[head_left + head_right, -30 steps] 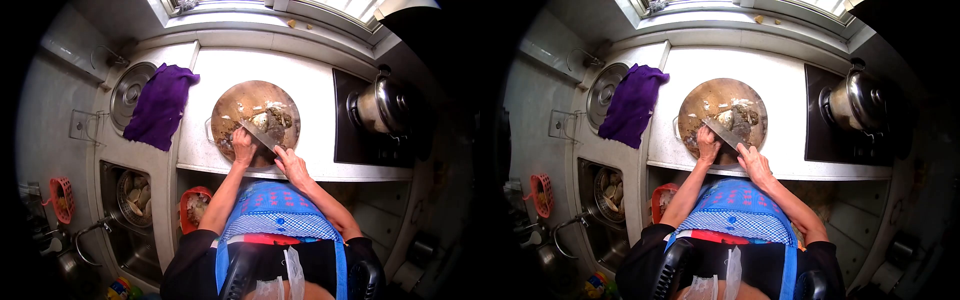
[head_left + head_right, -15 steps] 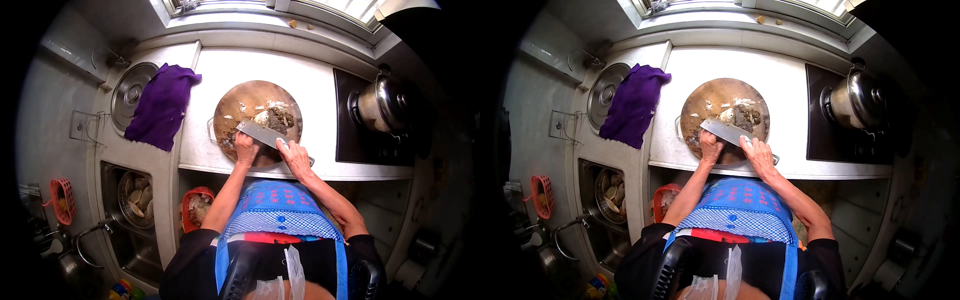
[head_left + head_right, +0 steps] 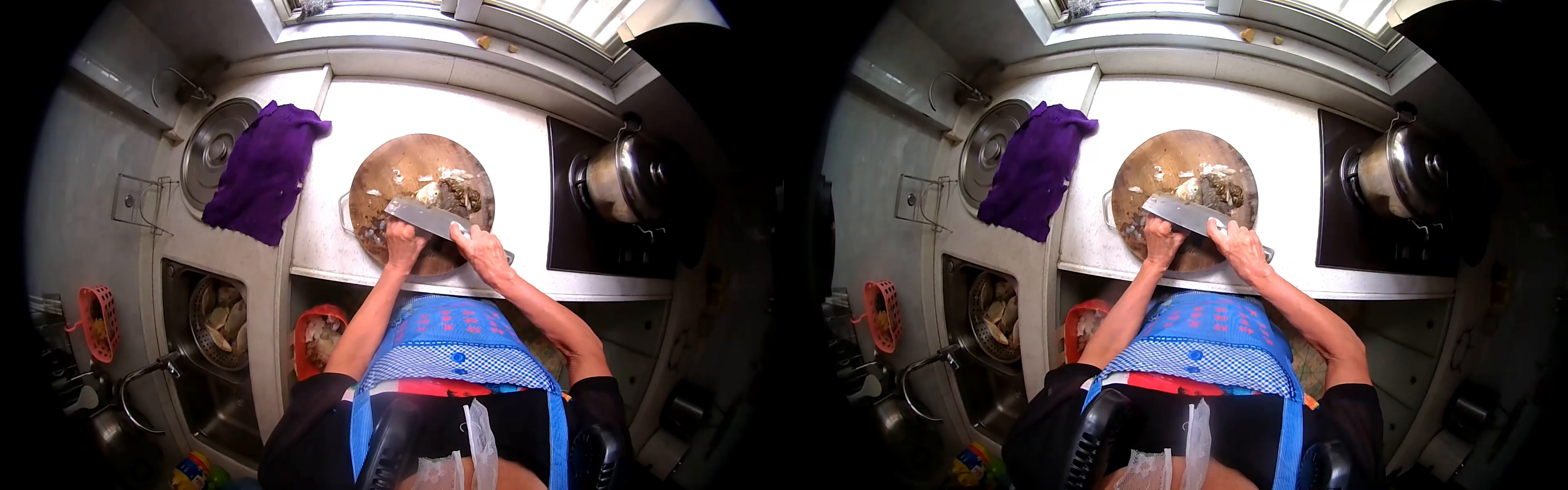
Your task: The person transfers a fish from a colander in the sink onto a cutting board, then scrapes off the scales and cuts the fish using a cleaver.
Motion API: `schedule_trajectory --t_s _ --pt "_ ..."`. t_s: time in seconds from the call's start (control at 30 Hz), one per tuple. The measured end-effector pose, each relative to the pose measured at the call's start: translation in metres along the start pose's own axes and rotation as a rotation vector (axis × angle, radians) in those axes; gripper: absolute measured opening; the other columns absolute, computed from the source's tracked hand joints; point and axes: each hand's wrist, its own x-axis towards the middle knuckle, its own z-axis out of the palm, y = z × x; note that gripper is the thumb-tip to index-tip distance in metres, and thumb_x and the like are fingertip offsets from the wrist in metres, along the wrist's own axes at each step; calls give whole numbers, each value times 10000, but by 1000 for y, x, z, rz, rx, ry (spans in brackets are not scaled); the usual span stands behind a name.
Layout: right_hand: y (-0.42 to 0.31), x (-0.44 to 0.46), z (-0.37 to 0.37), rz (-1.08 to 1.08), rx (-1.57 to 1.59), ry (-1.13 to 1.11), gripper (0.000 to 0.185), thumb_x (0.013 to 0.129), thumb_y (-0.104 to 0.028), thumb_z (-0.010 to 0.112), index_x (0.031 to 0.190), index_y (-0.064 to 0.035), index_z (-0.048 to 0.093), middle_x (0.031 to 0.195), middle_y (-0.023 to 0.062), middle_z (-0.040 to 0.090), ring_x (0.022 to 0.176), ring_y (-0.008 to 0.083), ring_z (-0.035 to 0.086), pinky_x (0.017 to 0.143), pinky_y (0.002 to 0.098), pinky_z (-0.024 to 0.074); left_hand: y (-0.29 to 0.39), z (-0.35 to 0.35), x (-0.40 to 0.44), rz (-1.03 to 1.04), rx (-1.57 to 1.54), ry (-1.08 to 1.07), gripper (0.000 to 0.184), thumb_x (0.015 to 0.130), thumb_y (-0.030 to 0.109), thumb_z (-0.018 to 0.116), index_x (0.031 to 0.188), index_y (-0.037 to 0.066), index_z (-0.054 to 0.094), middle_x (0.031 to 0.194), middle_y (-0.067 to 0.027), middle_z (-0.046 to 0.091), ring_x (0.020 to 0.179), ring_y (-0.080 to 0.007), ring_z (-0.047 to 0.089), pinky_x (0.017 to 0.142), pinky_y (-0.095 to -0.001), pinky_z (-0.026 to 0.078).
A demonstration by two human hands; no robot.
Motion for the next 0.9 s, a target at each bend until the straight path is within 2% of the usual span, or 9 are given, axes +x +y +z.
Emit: schedule_trajectory --t_s 0.07,0.13,0.23,0.4,0.5,0.6,0.63,0.8,0.9 --pt "-3 5 -2 24 22 -28 416 857 -67 524 1260 -141 453 721 126 505 571 267 610 484 396 510 -2 1 -2 -36 34 -48 369 603 192 810 934 75 696 919 -115 662 889 -349 605 817 -441 469" --pt "-2 10 -6 84 122 -127 442 859 -119 583 1275 -150 440 759 179 531 626 360 615 526 462 502 -4 3 -3 -74 64 -94 367 600 191 812 928 75 694 905 -114 656 868 -352 599 788 -442 468" --pt "0 11 -14 89 227 -114 400 857 -138 611 1223 -141 450 766 191 542 631 403 610 524 490 499 -6 1 0 -37 38 -78 367 588 186 814 910 65 686 889 -113 645 851 -347 587 762 -445 455" --pt "11 28 -38 37 301 -213 278 870 -161 609 1085 -94 445 747 222 570 640 433 612 541 522 489 -5 -5 6 -9 77 -184 315 569 158 808 808 39 641 834 -135 609 851 -348 572 774 -439 446" --pt "17 39 -34 9 334 -225 257 873 -173 615 1041 -90 438 731 225 579 654 431 615 543 520 489 1 -4 8 2 61 -147 306 564 150 810 752 35 599 814 -147 584 828 -357 566 752 -444 450" --pt "16 47 -13 -56 355 -82 263 873 -183 620 1025 -74 435 706 215 582 666 424 619 555 514 487 -8 -6 16 -50 157 -203 318 561 142 811 727 30 564 818 -152 573 819 -362 566 733 -449 455" --pt "21 49 -12 -37 392 -126 256 880 -192 608 1005 -64 426 717 224 594 694 429 623 566 515 481 -7 -7 20 -19 146 -183 323 570 136 808 707 32 535 808 -152 562 806 -360 565 727 -456 461" --pt "25 51 -41 38 491 -281 259 897 -234 568 993 -48 415 782 246 626 766 461 614 636 544 471 2 -14 25 91 86 -219 325 569 138 819 766 29 585 829 -134 567 846 -322 567 765 -429 456" --pt "26 63 -48 66 518 -392 269 897 -248 562 988 -44 412 796 253 629 783 470 611 656 550 470 4 -17 28 18 88 -290 374 595 200 824 847 17 616 861 -138 570 875 -325 570 775 -432 463"
